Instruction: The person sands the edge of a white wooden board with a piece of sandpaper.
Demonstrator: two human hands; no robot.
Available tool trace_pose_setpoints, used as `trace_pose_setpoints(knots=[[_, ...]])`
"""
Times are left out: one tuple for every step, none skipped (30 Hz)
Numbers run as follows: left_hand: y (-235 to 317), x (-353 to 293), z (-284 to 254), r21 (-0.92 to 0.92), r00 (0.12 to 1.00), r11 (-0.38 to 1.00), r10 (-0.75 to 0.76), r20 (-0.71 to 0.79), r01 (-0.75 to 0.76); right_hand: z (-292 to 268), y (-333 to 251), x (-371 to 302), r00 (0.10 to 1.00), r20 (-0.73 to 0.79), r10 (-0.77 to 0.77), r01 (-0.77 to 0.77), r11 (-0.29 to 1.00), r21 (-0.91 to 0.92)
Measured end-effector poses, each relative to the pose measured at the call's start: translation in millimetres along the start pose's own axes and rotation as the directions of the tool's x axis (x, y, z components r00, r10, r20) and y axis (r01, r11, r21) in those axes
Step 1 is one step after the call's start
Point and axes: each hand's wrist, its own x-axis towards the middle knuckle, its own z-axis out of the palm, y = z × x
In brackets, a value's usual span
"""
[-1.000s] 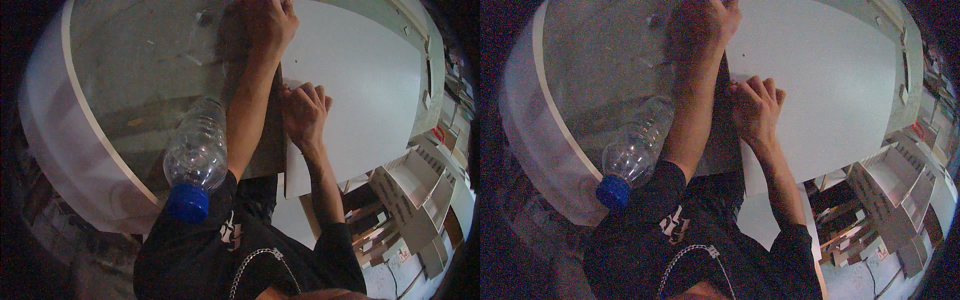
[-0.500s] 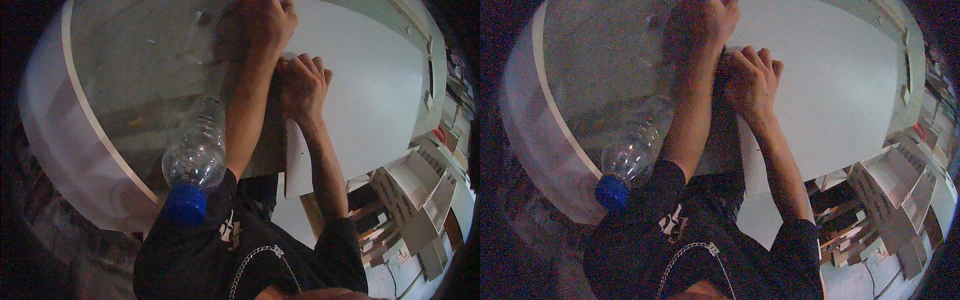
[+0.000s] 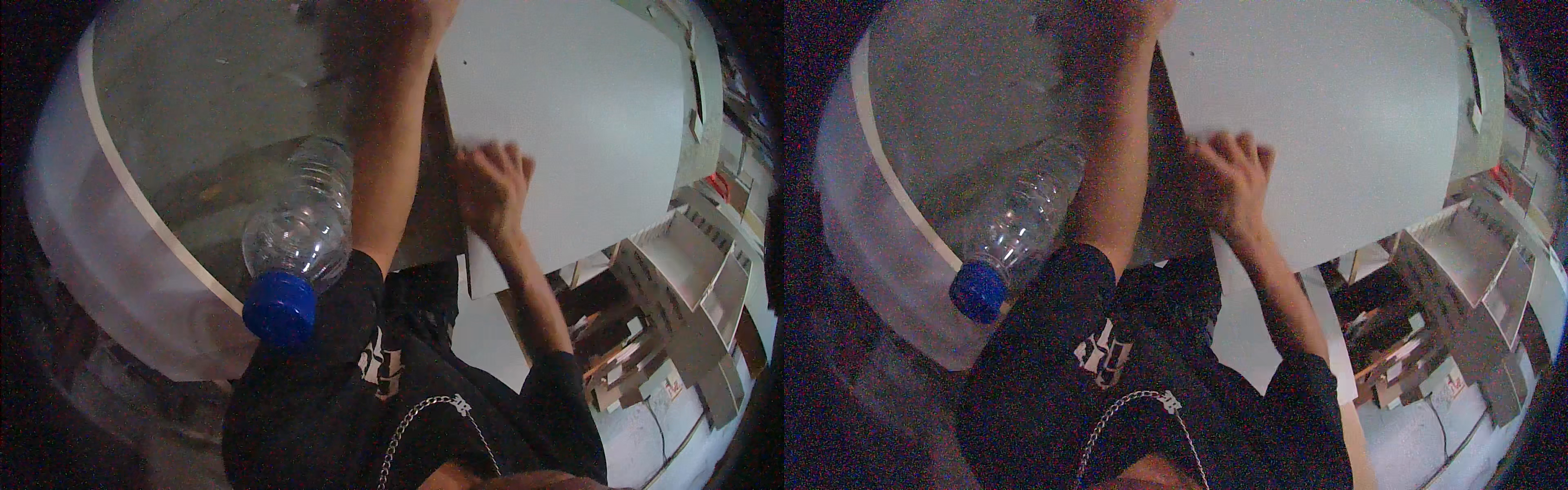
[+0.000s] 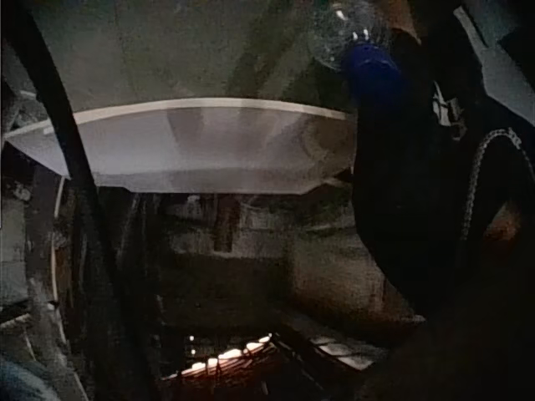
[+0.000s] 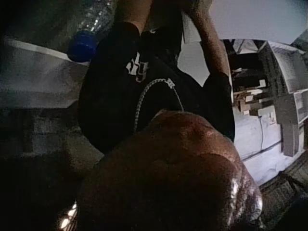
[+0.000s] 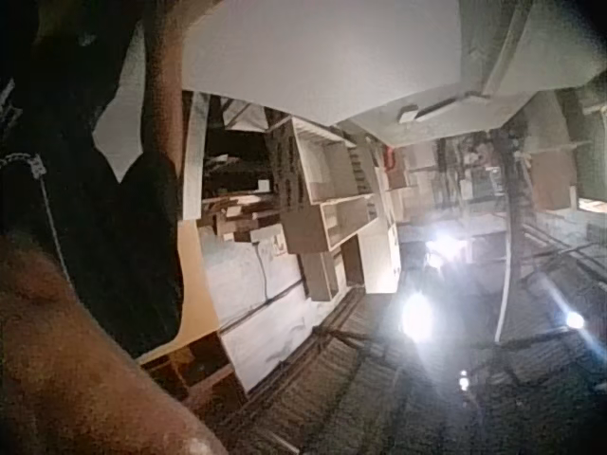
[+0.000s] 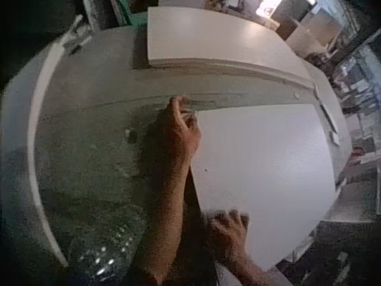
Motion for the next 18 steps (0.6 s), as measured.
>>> trace_pose_setpoints(knots=[[-5.3, -2.6, 6.7, -0.028, 0.998, 0.999, 0.041, -0.045, -0.042, -0.4, 1.5, -38.3, 1.000, 0.001, 0.007, -0.007, 1.000, 0.013], [-7.5, -4.0, 10.8, -0.024, 0.999, 0.999, 0.023, -0.028, -0.024, -0.9, 2.8, -66.4, 1.000, 0.002, 0.010, -0.010, 1.000, 0.030], [-7.8, -2.6, 9.2, -0.004, 1.000, 1.000, 0.021, -0.021, -0.021, -3.3, -0.5, -76.5, 1.000, -0.014, 0.006, -0.006, 1.000, 0.030], [-3.5, -3.9, 6.0, 0.012, 1.000, 1.000, 0.015, -0.005, -0.015, -5.6, -4.1, -82.0, 0.999, -0.039, 0.001, -0.001, 1.000, 0.022], [0.8, -3.9, 4.9, 0.023, 1.000, 1.000, 0.011, 0.002, -0.011, -6.8, -7.1, -83.8, 0.998, -0.062, -0.005, 0.006, 1.000, 0.015], [4.5, -1.1, 7.5, 0.027, 1.000, 0.999, 0.017, 0.002, -0.017, -5.7, -6.7, -79.3, 0.994, -0.105, 0.010, -0.008, 1.000, 0.012], [8.8, -0.9, 3.8, 0.040, 1.000, 0.999, 0.012, 0.013, -0.013, -7.6, -9.8, -58.4, 0.989, -0.144, 0.024, -0.021, 1.000, 0.021], [7.6, 1.7, 5.8, 0.049, 1.000, 0.999, 0.013, 0.012, -0.014, -7.8, -12.8, -37.7, 0.984, -0.175, 0.038, -0.033, 0.999, 0.033], [8.4, 3.8, 6.4, 0.061, 1.000, 0.998, 0.018, 0.012, -0.019, -8.4, -13.0, -14.1, 0.985, -0.167, 0.033, -0.027, 0.999, 0.036], [9.1, 3.9, 6.6, 0.066, 1.000, 0.998, 0.015, 0.018, -0.016, -8.6, -11.1, 5.4, 0.987, -0.156, 0.029, -0.024, 0.999, 0.034], [8.5, 2.5, 8.6, 0.067, 1.000, 0.998, 0.011, 0.023, -0.012, -9.3, -12.5, 12.9, 0.987, -0.157, 0.025, -0.019, 0.999, 0.037], [8.3, 2.2, 11.0, 0.066, 1.000, 0.998, 0.008, 0.030, -0.010, -10.3, -13.5, 17.3, 0.987, -0.158, 0.021, -0.015, 0.999, 0.039], [5.8, 2.0, 10.8, 0.071, 0.999, 0.997, 0.007, 0.032, -0.010, -9.0, -15.9, 17.6, 0.987, -0.160, 0.014, -0.007, 0.999, 0.044], [3.2, 2.7, 9.0, 0.078, 1.000, 0.997, 0.010, 0.029, -0.012, -7.9, -16.4, -2.1, 0.992, -0.126, 0.024, -0.019, 0.999, 0.047], [4.5, 3.6, 11.2, 0.075, 1.000, 0.997, 0.009, 0.026, -0.011, -10.2, -12.7, -39.4, 0.995, -0.092, 0.035, -0.031, 0.999, 0.036], [4.3, 3.9, 12.1, 0.079, 1.000, 0.997, 0.008, 0.026, -0.010, -12.7, -12.6, -64.9, 0.997, -0.054, 0.047, -0.045, 0.998, 0.034], [1.9, 6.0, 7.8, 0.098, 1.000, 0.995, 0.009, 0.021, -0.011, -12.6, -15.9, -73.2, 0.998, -0.057, 0.034, -0.031, 0.998, 0.047], [-0.4, 5.9, 3.2, 0.112, 1.000, 0.994, 0.006, 0.024, -0.008, -12.2, -19.3, -79.2, 0.998, -0.059, 0.020, -0.016, 0.998, 0.062]])
